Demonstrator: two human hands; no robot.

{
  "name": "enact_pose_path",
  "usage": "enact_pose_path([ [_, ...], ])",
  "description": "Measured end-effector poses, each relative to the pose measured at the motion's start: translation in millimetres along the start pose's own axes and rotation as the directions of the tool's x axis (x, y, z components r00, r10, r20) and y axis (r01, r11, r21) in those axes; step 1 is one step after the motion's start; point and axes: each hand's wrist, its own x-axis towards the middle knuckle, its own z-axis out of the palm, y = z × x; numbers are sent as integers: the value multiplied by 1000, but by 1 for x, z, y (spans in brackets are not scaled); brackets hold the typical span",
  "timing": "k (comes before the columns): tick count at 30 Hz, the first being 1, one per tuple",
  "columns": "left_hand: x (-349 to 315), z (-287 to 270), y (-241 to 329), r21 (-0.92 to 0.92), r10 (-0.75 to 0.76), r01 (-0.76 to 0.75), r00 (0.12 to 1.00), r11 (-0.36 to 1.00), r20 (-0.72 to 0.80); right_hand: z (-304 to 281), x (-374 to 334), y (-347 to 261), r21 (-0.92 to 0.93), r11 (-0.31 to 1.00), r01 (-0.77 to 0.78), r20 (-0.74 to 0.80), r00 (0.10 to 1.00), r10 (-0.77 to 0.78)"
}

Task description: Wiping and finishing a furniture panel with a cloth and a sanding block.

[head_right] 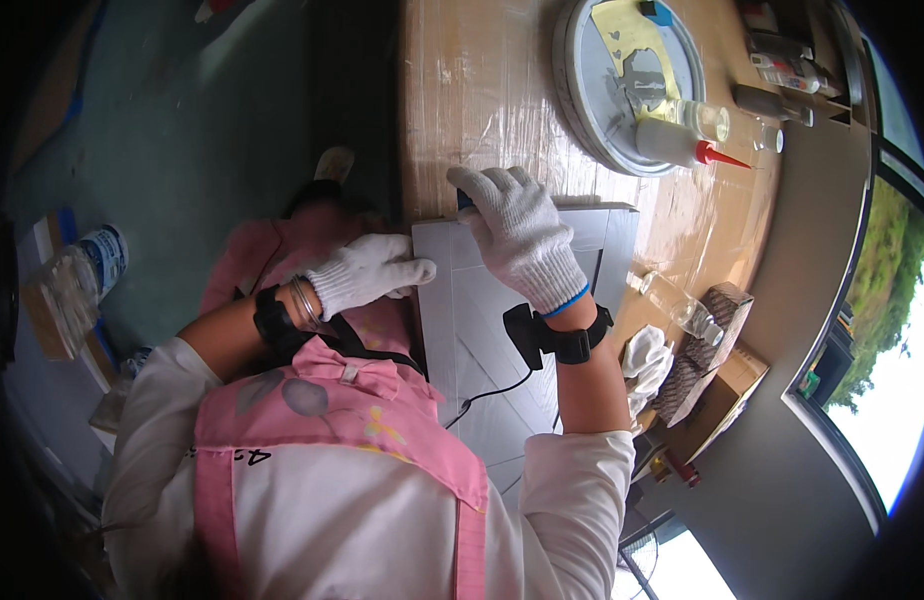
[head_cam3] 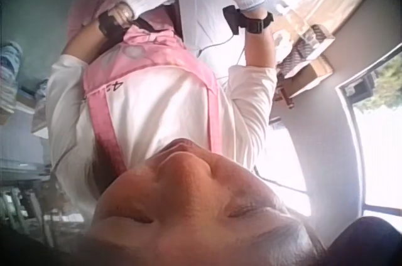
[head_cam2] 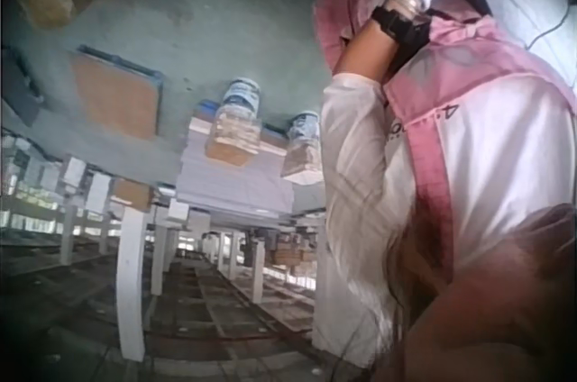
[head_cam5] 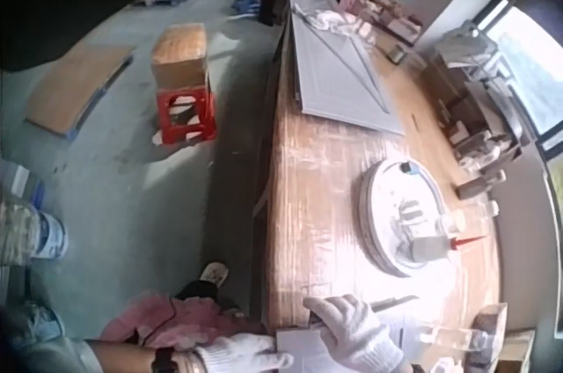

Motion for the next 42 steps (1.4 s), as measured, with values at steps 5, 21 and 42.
enact_pose_path([
  [5,-12,-4,29,173,-106,108,994,979,-20,-14,-15,21,-70,996,-54,-15,998,53],
  [21,-12,-5,27,37,-55,55,998,998,24,-31,-60,89,-257,916,-307,-166,948,272],
  [42,-17,-4,34,156,-57,57,998,986,-8,-41,-94,138,-190,914,-359,-259,916,307],
])
